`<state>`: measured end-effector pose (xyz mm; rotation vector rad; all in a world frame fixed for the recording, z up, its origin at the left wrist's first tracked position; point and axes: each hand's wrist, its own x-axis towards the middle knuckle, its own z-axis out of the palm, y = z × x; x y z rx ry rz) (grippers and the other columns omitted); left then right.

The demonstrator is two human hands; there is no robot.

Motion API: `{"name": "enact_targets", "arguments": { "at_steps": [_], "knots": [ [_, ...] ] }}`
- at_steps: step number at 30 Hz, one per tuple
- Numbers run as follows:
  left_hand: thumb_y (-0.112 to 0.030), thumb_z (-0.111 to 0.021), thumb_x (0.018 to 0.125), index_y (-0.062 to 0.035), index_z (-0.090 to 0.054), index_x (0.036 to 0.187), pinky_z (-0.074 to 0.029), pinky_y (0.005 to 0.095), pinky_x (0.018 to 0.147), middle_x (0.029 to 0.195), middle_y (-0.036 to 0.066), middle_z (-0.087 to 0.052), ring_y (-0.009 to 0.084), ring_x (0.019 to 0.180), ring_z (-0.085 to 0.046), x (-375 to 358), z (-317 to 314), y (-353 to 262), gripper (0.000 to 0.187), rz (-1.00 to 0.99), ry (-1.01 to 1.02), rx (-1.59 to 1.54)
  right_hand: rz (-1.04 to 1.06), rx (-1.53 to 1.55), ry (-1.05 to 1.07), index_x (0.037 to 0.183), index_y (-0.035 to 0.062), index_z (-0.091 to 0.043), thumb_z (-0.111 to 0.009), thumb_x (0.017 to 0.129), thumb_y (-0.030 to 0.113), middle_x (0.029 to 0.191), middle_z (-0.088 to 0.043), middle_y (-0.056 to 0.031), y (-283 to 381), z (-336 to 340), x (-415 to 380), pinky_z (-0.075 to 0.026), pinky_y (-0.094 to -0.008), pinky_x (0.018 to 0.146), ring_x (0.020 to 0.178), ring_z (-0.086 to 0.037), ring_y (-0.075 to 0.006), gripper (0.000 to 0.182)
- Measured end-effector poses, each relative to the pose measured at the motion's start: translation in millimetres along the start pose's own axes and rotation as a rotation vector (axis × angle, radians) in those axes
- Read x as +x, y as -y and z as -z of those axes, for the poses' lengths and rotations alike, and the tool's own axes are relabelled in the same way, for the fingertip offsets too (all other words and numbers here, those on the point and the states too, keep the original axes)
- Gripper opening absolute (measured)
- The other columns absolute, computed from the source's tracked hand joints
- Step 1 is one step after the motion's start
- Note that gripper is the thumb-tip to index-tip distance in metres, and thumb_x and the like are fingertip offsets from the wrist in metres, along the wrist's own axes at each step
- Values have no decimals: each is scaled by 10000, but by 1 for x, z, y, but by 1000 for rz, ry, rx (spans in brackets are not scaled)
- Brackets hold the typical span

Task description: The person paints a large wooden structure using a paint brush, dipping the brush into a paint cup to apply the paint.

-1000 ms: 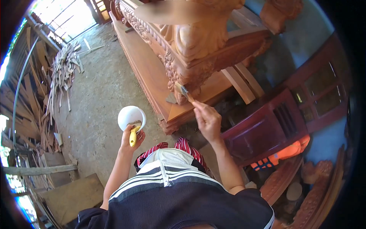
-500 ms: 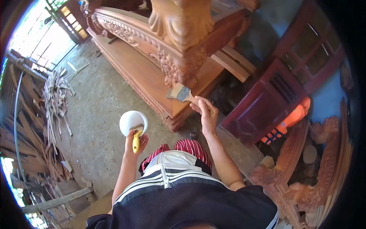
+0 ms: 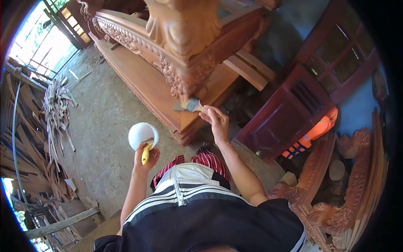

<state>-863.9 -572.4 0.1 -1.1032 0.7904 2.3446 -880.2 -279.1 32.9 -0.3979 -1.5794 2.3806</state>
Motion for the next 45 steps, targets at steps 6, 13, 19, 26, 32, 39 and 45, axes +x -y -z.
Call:
{"name": "enact_targets", "arguments": {
  "at_steps": [6,13,19,26,32,39,45],
  "knots": [
    [-204,-502,827,-59,-522,930,-486,346,735,797,69,-598,198,693,-584,2,-31,16,178,37,33,-13,184,107,-231,1035,-55,-605,-532,924,175,977,-638,-117,37,43,39,-538,-310,802,869,-646,-212,266],
    [-204,-503,824,-64,-519,928,-477,340,746,783,57,-597,184,705,-584,14,-54,20,175,33,15,18,-52,-99,219,1062,-46,-601,-550,914,167,986,-637,-91,24,34,32,-543,-283,738,882,-648,-184,264],
    [-241,-485,838,-86,-537,988,-476,337,741,780,30,-608,174,711,-597,25,-65,24,223,31,22,48,328,29,-226,1111,-71,-570,-539,927,185,1056,-610,-115,69,74,105,-516,-321,857,922,-636,-231,317],
    [-263,-503,831,-91,-542,976,-487,342,726,761,43,-615,187,672,-598,26,-68,27,229,2,-14,-49,182,-690,324,1056,27,-638,-534,923,139,878,-651,-35,138,46,94,-468,-226,586,632,-561,-68,203],
    [-257,-521,809,-122,-567,931,-486,323,689,721,21,-620,166,641,-598,23,-79,33,188,-8,-106,-92,370,-529,66,1055,42,-644,-530,929,142,883,-636,-8,136,102,167,-443,-197,545,684,-543,-39,198],
    [-235,-501,810,-114,-553,930,-477,308,700,746,8,-627,135,651,-602,21,-102,39,178,-60,-97,-56,904,-613,-297,1060,62,-645,-525,934,166,858,-629,18,157,152,304,-445,-191,540,665,-535,-30,203],
    [-243,-531,790,-135,-568,880,-491,327,669,718,17,-626,156,608,-592,25,-106,49,145,-65,-197,-157,634,-709,-219,1034,-4,-634,-557,905,156,914,-677,-126,192,155,334,-482,-271,743,833,-645,-164,220]
  ]
}}
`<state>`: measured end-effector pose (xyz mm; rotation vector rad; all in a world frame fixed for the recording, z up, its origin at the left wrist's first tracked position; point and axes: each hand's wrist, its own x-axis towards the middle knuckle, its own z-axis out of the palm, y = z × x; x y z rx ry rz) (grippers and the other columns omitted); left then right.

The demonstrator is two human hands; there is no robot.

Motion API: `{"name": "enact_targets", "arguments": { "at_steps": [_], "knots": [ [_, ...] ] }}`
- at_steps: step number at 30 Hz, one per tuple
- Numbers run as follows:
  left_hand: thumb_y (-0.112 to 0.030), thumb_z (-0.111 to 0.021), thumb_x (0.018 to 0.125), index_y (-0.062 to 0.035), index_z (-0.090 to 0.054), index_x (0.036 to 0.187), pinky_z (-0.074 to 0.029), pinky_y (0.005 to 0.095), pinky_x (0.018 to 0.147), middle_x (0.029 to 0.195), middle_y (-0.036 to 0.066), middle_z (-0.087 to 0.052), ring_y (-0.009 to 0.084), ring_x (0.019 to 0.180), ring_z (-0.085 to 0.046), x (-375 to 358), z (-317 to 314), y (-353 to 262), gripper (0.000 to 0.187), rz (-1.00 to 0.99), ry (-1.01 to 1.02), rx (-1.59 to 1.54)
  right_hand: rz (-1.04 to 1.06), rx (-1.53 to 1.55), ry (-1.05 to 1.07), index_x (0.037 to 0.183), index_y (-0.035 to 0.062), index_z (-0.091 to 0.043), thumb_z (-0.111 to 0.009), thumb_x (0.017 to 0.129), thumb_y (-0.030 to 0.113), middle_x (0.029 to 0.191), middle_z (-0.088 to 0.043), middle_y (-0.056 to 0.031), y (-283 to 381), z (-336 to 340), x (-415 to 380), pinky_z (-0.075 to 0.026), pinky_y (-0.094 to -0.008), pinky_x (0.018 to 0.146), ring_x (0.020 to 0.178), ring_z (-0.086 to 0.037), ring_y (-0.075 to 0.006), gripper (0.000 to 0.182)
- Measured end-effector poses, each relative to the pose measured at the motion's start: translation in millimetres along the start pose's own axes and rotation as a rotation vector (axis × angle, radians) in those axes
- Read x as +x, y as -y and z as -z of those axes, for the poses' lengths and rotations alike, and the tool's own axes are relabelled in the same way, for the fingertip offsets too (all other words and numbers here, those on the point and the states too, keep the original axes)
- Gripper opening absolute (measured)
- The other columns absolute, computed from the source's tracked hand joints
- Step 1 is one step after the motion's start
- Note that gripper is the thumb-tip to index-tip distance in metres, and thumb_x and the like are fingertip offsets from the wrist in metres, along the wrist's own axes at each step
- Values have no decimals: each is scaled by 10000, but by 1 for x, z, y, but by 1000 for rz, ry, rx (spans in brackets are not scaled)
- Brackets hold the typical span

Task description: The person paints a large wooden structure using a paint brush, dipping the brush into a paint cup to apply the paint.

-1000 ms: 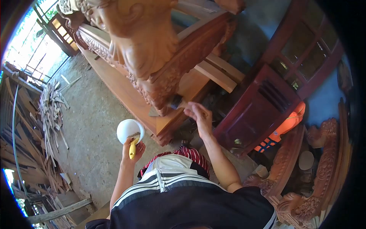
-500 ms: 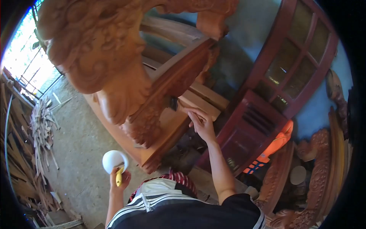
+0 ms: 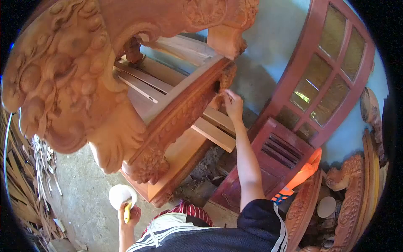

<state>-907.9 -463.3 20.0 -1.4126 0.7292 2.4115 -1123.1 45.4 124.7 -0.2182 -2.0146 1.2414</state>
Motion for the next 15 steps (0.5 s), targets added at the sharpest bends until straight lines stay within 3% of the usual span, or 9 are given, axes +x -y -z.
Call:
{"name": "enact_targets", "arguments": {
  "at_steps": [1,2,3,5,7,9,13,14,15],
  "knots": [
    [-253,-531,792,-150,-575,846,-493,332,663,724,13,-632,164,610,-594,10,11,-2,124,18,40,-4,-21,-76,196,1037,3,-637,-562,903,174,915,-677,-121,11,1,-4,-483,-267,727,838,-647,-162,230],
    [-259,-536,794,-154,-578,839,-493,333,667,725,14,-635,163,616,-597,12,12,-3,121,22,37,-18,201,52,217,1033,50,-658,-554,913,196,771,-644,-3,11,5,-4,-452,-198,530,574,-543,-60,216],
    [-264,-542,795,-157,-580,832,-493,334,671,726,14,-639,162,621,-600,14,14,-1,119,30,29,-36,203,58,228,1033,50,-658,-554,913,196,771,-644,-3,10,15,-1,-452,-198,530,574,-543,-60,216],
    [-282,-550,804,-156,-587,846,-494,333,681,744,22,-653,164,628,-609,18,17,4,138,12,11,-66,-150,231,329,1043,72,-663,-540,918,208,838,-664,1,51,46,-9,-444,-186,535,620,-563,-54,222],
    [-294,-555,809,-142,-604,893,-502,338,708,772,31,-666,173,654,-624,22,18,7,180,69,20,-80,-92,62,177,1051,86,-666,-532,923,225,944,-675,-3,18,51,8,-445,-178,559,743,-588,-42,231],
    [-279,-559,803,-128,-606,906,-501,336,724,771,29,-663,173,673,-627,17,2,8,188,90,40,-47,-73,106,131,1060,75,-662,-527,925,223,964,-670,-23,13,43,2,-465,-204,629,821,-587,-51,241],
    [-234,-577,802,-100,-566,1010,-484,347,742,912,72,-630,211,756,-597,18,-9,5,247,99,119,-43,371,22,362,1060,35,-646,-550,909,162,941,-673,-51,74,2,-66,-465,-249,747,828,-590,-80,220],
    [-241,-567,802,-100,-584,956,-483,346,750,840,54,-646,188,719,-613,13,-16,7,210,78,82,-33,371,36,371,1060,35,-646,-550,909,162,941,-673,-51,92,4,-80,-465,-249,747,828,-590,-80,220],
    [-248,-556,801,-99,-601,901,-482,346,758,769,35,-661,166,682,-629,10,-19,9,185,64,43,-23,302,126,535,1047,27,-647,-556,903,149,946,-672,-57,112,10,-91,-461,-243,741,819,-592,-85,210]
  ]
}}
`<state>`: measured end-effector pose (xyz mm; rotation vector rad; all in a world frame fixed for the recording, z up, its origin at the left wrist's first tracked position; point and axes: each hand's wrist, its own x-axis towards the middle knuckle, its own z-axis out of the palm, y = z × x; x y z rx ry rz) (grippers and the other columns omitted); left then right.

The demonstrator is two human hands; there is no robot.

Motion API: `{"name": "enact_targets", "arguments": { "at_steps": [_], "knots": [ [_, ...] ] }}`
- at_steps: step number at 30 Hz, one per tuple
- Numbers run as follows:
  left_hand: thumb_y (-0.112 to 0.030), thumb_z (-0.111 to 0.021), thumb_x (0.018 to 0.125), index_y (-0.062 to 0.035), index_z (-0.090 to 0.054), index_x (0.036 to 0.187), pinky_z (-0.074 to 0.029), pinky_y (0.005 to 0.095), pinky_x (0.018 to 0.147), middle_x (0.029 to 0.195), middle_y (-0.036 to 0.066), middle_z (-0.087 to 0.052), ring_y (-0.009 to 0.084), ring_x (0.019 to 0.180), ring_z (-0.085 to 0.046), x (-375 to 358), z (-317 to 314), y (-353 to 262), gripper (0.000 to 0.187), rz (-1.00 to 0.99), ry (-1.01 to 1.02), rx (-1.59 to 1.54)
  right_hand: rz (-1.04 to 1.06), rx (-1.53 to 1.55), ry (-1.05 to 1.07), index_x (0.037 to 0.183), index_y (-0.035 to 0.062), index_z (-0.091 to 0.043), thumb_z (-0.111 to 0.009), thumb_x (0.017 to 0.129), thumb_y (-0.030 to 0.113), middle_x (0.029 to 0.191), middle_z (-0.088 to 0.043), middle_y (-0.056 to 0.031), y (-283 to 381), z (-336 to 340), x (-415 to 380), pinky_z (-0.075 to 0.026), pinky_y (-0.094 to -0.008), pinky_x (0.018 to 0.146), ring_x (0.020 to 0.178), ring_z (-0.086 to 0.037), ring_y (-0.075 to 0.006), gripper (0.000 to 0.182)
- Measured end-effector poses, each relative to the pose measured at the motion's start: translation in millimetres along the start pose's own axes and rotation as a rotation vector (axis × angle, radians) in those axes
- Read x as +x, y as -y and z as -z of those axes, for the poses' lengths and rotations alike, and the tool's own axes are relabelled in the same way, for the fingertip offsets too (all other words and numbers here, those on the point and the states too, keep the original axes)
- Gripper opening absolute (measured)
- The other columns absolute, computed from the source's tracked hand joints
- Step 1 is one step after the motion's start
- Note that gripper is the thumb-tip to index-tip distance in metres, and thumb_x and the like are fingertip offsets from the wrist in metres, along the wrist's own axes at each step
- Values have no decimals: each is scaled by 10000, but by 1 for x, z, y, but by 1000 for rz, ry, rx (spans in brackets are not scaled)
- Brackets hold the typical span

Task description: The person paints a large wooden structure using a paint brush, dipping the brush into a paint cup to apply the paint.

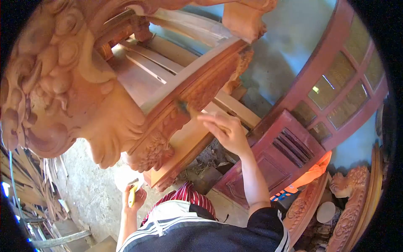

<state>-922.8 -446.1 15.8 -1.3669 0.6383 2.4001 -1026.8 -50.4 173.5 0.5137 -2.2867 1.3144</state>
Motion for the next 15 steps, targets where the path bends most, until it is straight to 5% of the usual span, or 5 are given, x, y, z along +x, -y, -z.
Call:
{"name": "enact_targets", "arguments": {
  "at_steps": [2,6,10,12,15],
  "knots": [
    [-248,-553,803,-98,-596,910,-480,343,758,775,37,-661,166,684,-629,2,6,0,189,10,2,-11,-59,125,145,1035,19,-648,-562,897,137,952,-671,-63,11,0,-5,-457,-236,735,811,-593,-90,201],
    [-251,-540,814,-102,-575,951,-476,338,757,807,38,-661,165,684,-628,6,18,-3,206,16,32,19,-149,-47,-336,1056,16,-637,-560,896,150,957,-666,-97,-15,8,0,-458,-235,732,784,-608,-130,222],
    [-236,-529,817,-98,-559,973,-480,328,746,813,48,-655,172,675,-615,4,26,-10,210,59,60,-33,-41,-58,33,1035,20,-648,-573,877,109,961,-669,-132,26,-41,-28,-478,-281,804,928,-639,-192,195],
    [-228,-532,807,-89,-559,966,-479,319,741,800,47,-653,167,678,-611,1,28,-11,213,30,56,-18,-245,344,308,1023,36,-655,-606,847,96,962,-667,-126,69,-39,-33,-492,-284,783,897,-647,-211,193],
    [-248,-555,794,-107,-559,1037,-486,340,759,943,78,-633,202,745,-605,9,42,-20,281,56,89,-50,-236,160,-22,1013,61,-664,-625,832,110,972,-662,-109,72,-56,-45,-517,-312,741,845,-651,-238,191]
  ]
}}
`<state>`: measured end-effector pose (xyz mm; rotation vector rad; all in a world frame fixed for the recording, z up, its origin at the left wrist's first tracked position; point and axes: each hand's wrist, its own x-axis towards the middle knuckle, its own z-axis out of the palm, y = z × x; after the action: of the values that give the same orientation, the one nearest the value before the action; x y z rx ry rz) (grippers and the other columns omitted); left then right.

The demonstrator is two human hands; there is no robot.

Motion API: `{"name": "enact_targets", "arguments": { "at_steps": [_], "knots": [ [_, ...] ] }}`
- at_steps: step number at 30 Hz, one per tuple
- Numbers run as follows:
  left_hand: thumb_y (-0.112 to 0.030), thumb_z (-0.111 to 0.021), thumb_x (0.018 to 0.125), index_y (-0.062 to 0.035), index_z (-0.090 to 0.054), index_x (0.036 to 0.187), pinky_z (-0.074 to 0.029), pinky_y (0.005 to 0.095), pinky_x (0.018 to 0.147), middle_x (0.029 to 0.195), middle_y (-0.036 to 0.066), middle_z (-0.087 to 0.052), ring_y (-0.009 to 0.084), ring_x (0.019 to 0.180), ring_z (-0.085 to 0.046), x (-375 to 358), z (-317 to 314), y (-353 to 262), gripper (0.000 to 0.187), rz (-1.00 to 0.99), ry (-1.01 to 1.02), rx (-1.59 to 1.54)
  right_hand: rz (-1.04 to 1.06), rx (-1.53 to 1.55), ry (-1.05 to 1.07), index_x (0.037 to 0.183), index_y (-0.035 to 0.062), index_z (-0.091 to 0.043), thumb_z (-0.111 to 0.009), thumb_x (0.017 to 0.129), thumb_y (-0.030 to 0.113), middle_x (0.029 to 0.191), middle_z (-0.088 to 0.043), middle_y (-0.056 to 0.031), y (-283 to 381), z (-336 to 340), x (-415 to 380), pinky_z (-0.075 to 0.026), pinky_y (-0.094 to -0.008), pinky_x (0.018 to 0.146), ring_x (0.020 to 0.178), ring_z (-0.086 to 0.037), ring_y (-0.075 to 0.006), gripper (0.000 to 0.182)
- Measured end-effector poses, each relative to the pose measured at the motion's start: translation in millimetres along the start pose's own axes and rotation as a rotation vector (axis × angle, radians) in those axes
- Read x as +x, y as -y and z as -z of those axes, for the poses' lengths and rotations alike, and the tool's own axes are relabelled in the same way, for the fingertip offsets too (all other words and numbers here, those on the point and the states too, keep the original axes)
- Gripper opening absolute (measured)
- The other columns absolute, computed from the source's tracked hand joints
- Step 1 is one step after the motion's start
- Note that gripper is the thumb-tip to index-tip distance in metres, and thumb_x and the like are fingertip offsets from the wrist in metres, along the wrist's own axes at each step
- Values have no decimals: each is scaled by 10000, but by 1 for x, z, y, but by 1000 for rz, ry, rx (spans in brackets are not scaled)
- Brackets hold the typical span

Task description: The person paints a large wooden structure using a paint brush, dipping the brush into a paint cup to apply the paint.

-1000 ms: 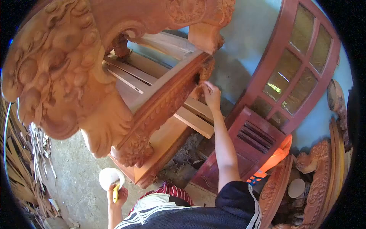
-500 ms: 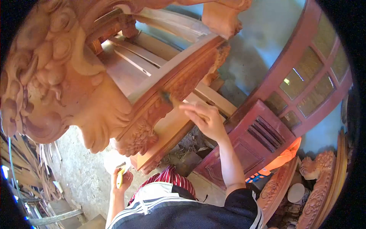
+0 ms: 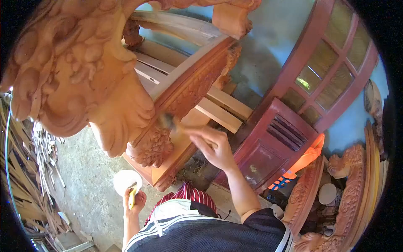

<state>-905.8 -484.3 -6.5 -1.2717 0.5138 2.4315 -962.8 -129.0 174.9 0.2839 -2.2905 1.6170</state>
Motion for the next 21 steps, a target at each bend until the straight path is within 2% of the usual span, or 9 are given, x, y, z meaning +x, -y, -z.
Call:
{"name": "enact_targets", "arguments": {
  "at_steps": [3,5,7,10,13,14,17,19,21],
  "knots": [
    [-222,-541,787,-100,-562,972,-477,314,739,792,38,-655,154,679,-616,-9,-13,2,223,-12,13,77,190,-386,-107,1031,111,-679,-639,837,120,944,-672,-91,-13,-33,-15,-541,-281,609,739,-664,-183,199],
    [-222,-544,784,-108,-561,988,-478,309,732,786,25,-656,148,677,-621,-10,-10,-2,234,-29,4,161,230,-343,-2,1030,112,-670,-648,825,119,990,-664,-117,16,-46,-26,-564,-295,640,778,-668,-190,206],
    [-240,-546,792,-111,-552,997,-479,316,731,804,25,-637,159,702,-608,-11,-9,-6,242,-41,46,217,120,-3,43,1020,94,-666,-652,815,101,997,-663,-119,16,-47,-37,-565,-308,643,794,-669,-203,206],
    [-270,-549,805,-92,-515,1030,-491,346,724,887,57,-573,195,738,-561,-19,-20,-5,289,-110,72,422,196,-244,-183,1009,79,-662,-644,816,76,988,-664,-115,17,-51,-38,-564,-317,647,791,-669,-210,194],
    [-278,-549,804,-78,-501,1058,-497,356,725,916,77,-566,216,732,-562,-21,-26,-8,327,-87,69,557,199,-258,-13,1017,91,-665,-621,844,131,1012,-663,-99,27,-77,-59,-558,-316,682,785,-671,-211,183],
    [-286,-547,803,-73,-490,1080,-503,368,720,935,93,-556,235,724,-562,-18,-25,-9,355,-80,73,612,196,-55,96,1045,99,-659,-606,857,157,1015,-659,-102,29,-81,-63,-553,-316,669,781,-670,-217,204],
    [-266,-545,795,-66,-514,1057,-516,356,665,892,98,-578,219,689,-564,-10,-18,-18,331,-70,105,754,235,-146,30,1030,97,-658,-615,840,132,997,-657,-111,42,-86,-71,-535,-308,647,752,-664,-228,198],
    [-249,-541,793,-58,-521,1062,-525,333,605,889,101,-596,212,689,-582,-6,-14,-23,331,-65,69,806,198,-204,185,1018,108,-663,-623,833,175,1002,-657,-92,49,-90,-79,-530,-309,632,721,-660,-227,201],
    [-232,-544,787,-51,-525,1084,-532,321,551,908,101,-614,207,697,-609,-19,-20,-20,348,-150,139,962,247,-199,351,985,123,-657,-605,838,237,863,-666,-64,37,-112,-88,-518,-336,549,626,-645,-219,193]
  ]
}}
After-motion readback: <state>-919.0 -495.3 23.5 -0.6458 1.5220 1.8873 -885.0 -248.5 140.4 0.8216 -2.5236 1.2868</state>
